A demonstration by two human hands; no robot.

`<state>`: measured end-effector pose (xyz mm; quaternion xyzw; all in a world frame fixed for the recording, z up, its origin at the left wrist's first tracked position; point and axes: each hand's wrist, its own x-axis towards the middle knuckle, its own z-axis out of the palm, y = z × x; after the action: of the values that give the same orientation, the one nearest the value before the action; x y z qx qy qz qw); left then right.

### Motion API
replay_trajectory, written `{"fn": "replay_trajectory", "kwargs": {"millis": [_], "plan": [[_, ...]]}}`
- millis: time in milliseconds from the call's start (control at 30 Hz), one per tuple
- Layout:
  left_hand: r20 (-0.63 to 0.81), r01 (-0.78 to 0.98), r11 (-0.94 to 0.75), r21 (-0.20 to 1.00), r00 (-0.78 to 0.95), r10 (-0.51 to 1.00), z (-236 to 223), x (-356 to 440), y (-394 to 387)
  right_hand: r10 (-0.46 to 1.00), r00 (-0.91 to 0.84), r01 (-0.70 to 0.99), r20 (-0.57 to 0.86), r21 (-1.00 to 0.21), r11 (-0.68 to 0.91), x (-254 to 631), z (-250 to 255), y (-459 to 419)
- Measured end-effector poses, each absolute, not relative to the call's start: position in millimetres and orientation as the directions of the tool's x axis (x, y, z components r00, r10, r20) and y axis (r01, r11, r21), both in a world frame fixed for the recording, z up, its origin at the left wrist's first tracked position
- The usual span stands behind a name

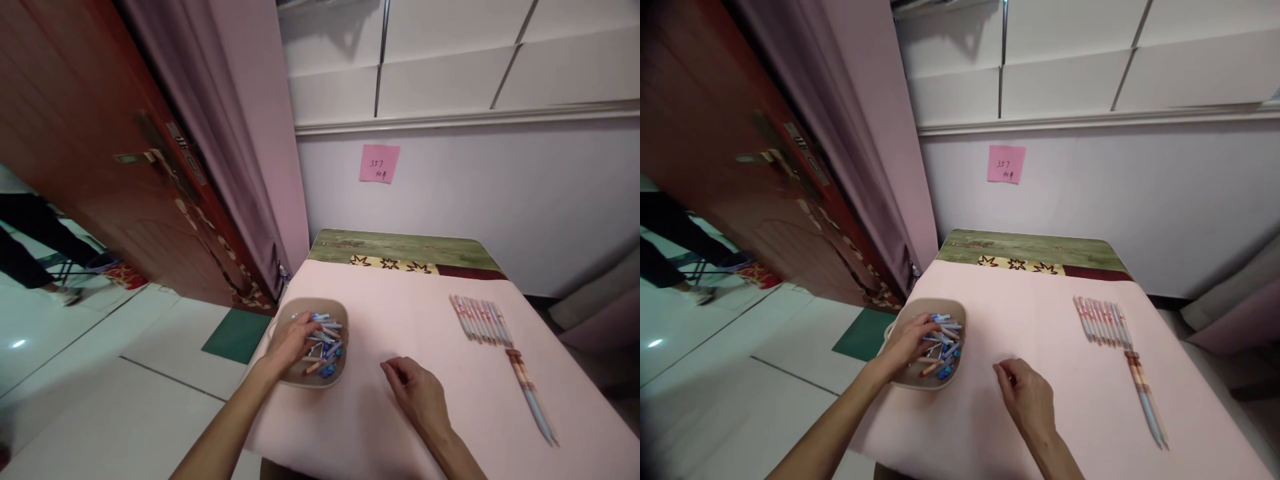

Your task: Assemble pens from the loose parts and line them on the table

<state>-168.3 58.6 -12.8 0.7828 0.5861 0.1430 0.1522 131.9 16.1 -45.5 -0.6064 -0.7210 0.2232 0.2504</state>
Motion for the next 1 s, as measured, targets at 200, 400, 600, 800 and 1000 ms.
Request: {"fn": "replay_trajectory", "kwargs": {"millis": [200,400,600,800,1000], "plan": [[-0.014,0.861,-0.363,0.356,0.394,0.919,-30.5,-169.4,47.4,0.985,-0.14,0.752,0.096,-0.638,0.169,137.2,-45.6,16.6],[0.055,0.824,-0.377,0.424,0.392,0.918,-27.5,-176.2,30.0,0.984,-0.146,0.747,0.104,-0.64,0.179,146.5,-48.6,18.6],[0.175,0.868,-0.328,0.373,0.281,0.944,-7.8,-172.8,53.8,0.979,-0.165,0.737,0.118,-0.645,0.202,141.0,-41.5,20.1],[0.111,0.865,-0.294,0.406,0.273,0.956,-6.4,-165.3,73.0,0.973,-0.225,0.578,-0.044,-0.81,0.097,103.3,-47.5,27.5],[0.276,0.967,0.038,0.251,-0.109,0.955,-9.1,-187.5,50.9,0.896,-0.334,0.386,-0.293,-0.91,-0.154,59.5,-60.3,40.8]]}}
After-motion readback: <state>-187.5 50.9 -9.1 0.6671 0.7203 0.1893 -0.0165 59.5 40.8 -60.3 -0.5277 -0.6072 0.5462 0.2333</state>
